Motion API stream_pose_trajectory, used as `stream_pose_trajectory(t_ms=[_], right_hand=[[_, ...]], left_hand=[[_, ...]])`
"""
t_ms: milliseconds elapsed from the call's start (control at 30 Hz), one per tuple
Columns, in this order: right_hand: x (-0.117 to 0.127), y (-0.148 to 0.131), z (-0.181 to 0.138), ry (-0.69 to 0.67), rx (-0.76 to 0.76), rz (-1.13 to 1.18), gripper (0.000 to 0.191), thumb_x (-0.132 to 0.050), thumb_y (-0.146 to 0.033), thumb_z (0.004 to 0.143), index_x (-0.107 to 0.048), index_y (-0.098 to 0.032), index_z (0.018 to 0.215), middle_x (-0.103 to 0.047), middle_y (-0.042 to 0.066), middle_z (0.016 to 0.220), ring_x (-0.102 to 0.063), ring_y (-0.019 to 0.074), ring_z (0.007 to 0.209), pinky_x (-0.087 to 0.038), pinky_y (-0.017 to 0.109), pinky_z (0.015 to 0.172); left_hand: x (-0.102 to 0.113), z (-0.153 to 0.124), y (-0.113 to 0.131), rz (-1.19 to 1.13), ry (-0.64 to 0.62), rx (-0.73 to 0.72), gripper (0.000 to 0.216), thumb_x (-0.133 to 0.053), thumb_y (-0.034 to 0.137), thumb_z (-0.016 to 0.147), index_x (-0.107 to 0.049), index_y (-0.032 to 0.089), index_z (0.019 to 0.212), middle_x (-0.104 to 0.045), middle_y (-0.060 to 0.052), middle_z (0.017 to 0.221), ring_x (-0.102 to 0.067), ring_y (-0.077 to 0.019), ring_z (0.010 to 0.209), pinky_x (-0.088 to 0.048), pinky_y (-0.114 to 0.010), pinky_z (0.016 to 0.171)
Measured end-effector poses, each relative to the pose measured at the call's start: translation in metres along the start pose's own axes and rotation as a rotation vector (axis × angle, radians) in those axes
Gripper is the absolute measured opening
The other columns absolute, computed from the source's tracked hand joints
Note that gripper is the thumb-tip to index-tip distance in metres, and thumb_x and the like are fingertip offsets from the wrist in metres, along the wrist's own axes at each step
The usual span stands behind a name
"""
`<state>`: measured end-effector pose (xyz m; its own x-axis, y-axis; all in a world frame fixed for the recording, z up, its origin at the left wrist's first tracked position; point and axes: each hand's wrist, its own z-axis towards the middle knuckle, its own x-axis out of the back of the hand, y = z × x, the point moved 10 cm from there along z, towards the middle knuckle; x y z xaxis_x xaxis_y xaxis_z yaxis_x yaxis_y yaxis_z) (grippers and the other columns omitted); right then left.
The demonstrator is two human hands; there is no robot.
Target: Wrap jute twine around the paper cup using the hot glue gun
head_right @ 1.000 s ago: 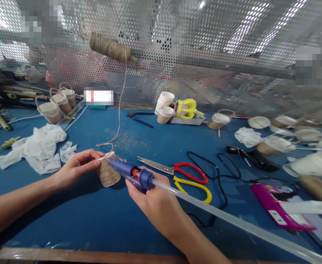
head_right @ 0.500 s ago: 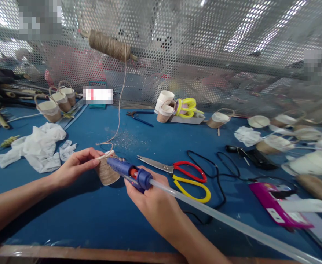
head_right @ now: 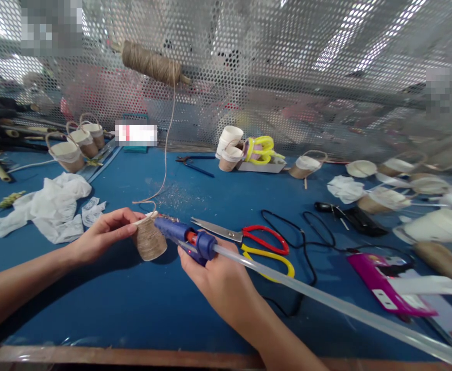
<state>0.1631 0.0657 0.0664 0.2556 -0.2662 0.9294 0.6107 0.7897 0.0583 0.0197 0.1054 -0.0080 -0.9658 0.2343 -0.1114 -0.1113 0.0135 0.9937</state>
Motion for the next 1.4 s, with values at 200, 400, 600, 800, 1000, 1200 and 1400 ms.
stream_pose_trajectory(t_ms=[200, 400, 600, 800, 1000, 1200, 1400], right_hand=[[-0.011, 0.039, -0.005, 0.028, -0.387, 0.382, 0.022, -0.049, -0.03, 0.079, -0.07, -0.022, 0.083, -0.072, 0.008, 0.079, -0.067, 0.0268, 0.079, -0.053, 0.04, 0.074], [-0.017, 0.048, -0.007, 0.059, -0.52, 0.525, 0.017, -0.053, -0.035, 0.077, -0.065, -0.023, 0.075, -0.065, 0.002, 0.06, -0.065, 0.0222, 0.068, -0.05, 0.03, 0.055], [-0.018, 0.048, -0.007, 0.014, -0.584, 0.651, 0.017, -0.056, -0.034, 0.075, -0.06, -0.02, 0.067, -0.056, -0.001, 0.047, -0.058, 0.0172, 0.052, -0.043, 0.025, 0.044], [-0.021, 0.043, -0.008, -0.036, -0.631, 0.695, 0.017, -0.056, -0.031, 0.076, -0.057, -0.02, 0.063, -0.052, -0.002, 0.046, -0.055, 0.0153, 0.051, -0.041, 0.025, 0.045], [-0.024, 0.039, -0.009, -0.036, -0.641, 0.757, 0.013, -0.056, -0.029, 0.076, -0.059, -0.019, 0.069, -0.051, -0.003, 0.047, -0.052, 0.0135, 0.049, -0.041, 0.024, 0.045], [-0.023, 0.039, -0.008, -0.028, -0.642, 0.765, 0.011, -0.056, -0.028, 0.076, -0.061, -0.018, 0.076, -0.053, -0.002, 0.049, -0.051, 0.0135, 0.049, -0.041, 0.024, 0.045], [-0.023, 0.047, -0.007, -0.037, -0.648, 0.777, 0.016, -0.057, -0.029, 0.075, -0.055, -0.02, 0.061, -0.049, -0.003, 0.044, -0.051, 0.0134, 0.047, -0.04, 0.024, 0.044]], left_hand=[[0.002, 0.001, -0.001, 0.007, -0.007, 0.0, 0.026, -0.063, 0.04, 0.075, -0.057, 0.016, 0.07, -0.062, -0.005, 0.082, -0.054, -0.0167, 0.08, -0.041, -0.028, 0.07], [0.005, 0.001, -0.005, -0.01, -0.005, -0.008, 0.023, -0.063, 0.037, 0.076, -0.057, 0.015, 0.071, -0.062, -0.005, 0.085, -0.054, -0.0156, 0.079, -0.04, -0.028, 0.072], [0.005, 0.001, -0.006, -0.016, -0.023, -0.004, 0.023, -0.062, 0.036, 0.076, -0.056, 0.014, 0.071, -0.062, -0.006, 0.087, -0.054, -0.0179, 0.086, -0.04, -0.028, 0.073], [0.005, 0.001, -0.005, -0.033, -0.027, -0.016, 0.02, -0.062, 0.033, 0.077, -0.057, 0.014, 0.073, -0.062, -0.005, 0.086, -0.054, -0.0152, 0.08, -0.04, -0.027, 0.072], [0.004, 0.002, -0.005, -0.038, -0.029, -0.014, 0.019, -0.062, 0.033, 0.077, -0.058, 0.014, 0.072, -0.062, -0.005, 0.084, -0.055, -0.0164, 0.084, -0.041, -0.026, 0.07], [0.002, 0.001, -0.002, -0.024, -0.042, -0.011, 0.02, -0.062, 0.033, 0.077, -0.059, 0.014, 0.074, -0.063, -0.005, 0.089, -0.055, -0.0183, 0.092, -0.041, -0.028, 0.076], [0.0, 0.001, -0.003, -0.056, -0.087, 0.0, 0.02, -0.062, 0.033, 0.078, -0.058, 0.014, 0.072, -0.064, -0.007, 0.1, -0.055, -0.0207, 0.098, -0.04, -0.031, 0.08]])
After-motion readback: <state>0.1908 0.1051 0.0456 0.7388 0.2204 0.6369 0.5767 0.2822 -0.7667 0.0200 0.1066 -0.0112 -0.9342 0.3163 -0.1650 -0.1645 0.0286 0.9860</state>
